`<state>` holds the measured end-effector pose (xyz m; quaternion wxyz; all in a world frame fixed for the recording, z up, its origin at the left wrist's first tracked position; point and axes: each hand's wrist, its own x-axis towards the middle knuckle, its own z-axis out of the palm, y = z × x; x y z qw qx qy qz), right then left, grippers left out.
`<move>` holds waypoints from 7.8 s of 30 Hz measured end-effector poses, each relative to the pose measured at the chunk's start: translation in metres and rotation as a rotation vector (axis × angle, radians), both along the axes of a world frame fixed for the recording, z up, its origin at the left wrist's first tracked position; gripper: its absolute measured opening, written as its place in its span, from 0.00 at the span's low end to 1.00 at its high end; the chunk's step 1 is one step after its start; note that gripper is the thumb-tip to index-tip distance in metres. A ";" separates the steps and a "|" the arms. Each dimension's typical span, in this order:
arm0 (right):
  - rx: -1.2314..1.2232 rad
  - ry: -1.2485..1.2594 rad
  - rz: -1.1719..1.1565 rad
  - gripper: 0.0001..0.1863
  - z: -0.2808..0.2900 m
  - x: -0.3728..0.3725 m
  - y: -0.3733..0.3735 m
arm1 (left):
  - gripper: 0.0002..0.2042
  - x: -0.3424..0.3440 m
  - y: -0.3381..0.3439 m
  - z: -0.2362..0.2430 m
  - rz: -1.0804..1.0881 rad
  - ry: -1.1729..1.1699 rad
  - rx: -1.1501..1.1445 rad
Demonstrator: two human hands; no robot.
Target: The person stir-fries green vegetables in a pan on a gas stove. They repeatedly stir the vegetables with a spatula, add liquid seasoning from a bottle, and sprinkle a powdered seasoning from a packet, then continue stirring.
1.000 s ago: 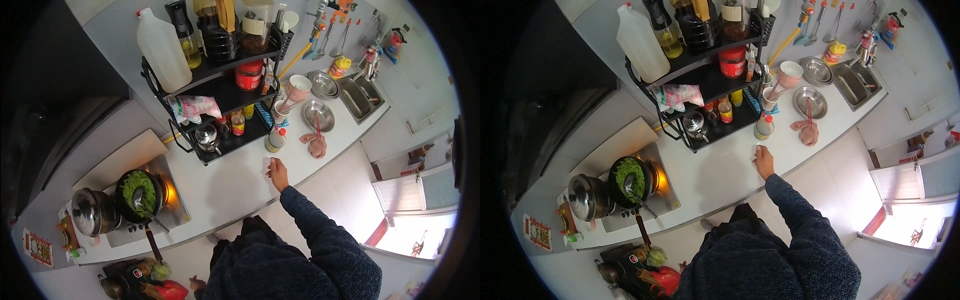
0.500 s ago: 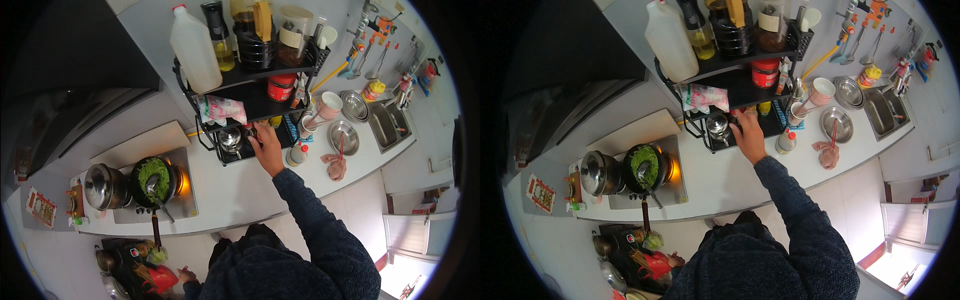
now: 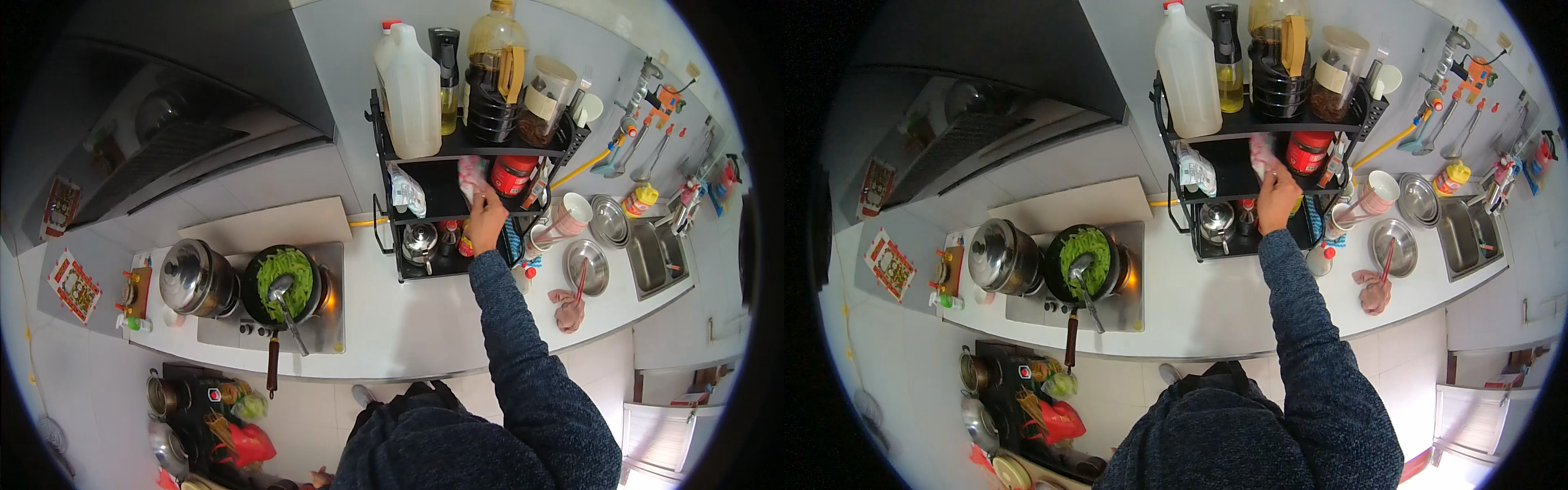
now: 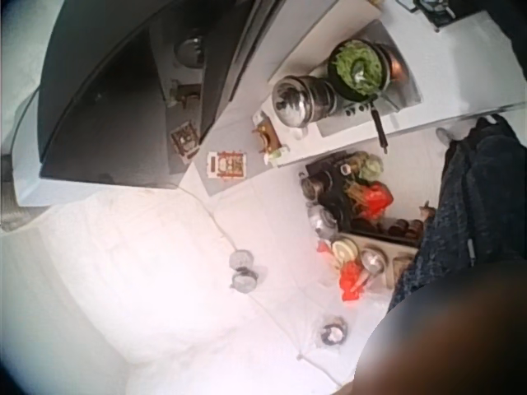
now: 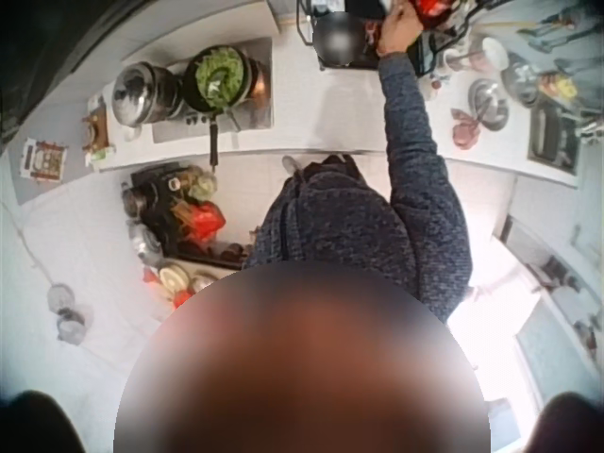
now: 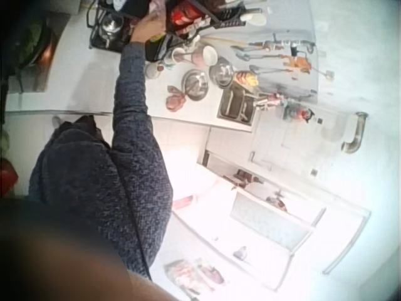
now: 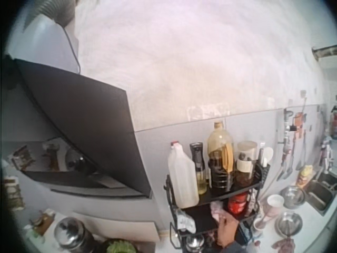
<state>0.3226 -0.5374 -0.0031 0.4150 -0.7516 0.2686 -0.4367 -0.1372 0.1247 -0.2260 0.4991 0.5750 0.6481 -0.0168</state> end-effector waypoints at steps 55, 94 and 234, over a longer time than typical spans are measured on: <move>0.209 0.232 1.022 0.17 0.064 0.006 0.341 | 0.31 -0.003 0.067 -0.081 0.248 -0.346 -0.141; 0.248 -0.311 0.292 0.13 0.032 0.008 0.113 | 0.32 0.029 0.101 -0.048 0.158 -0.177 -0.218; -0.744 0.768 1.091 0.27 -0.022 -0.038 0.456 | 0.19 0.342 -0.010 0.126 -0.512 -0.531 -1.499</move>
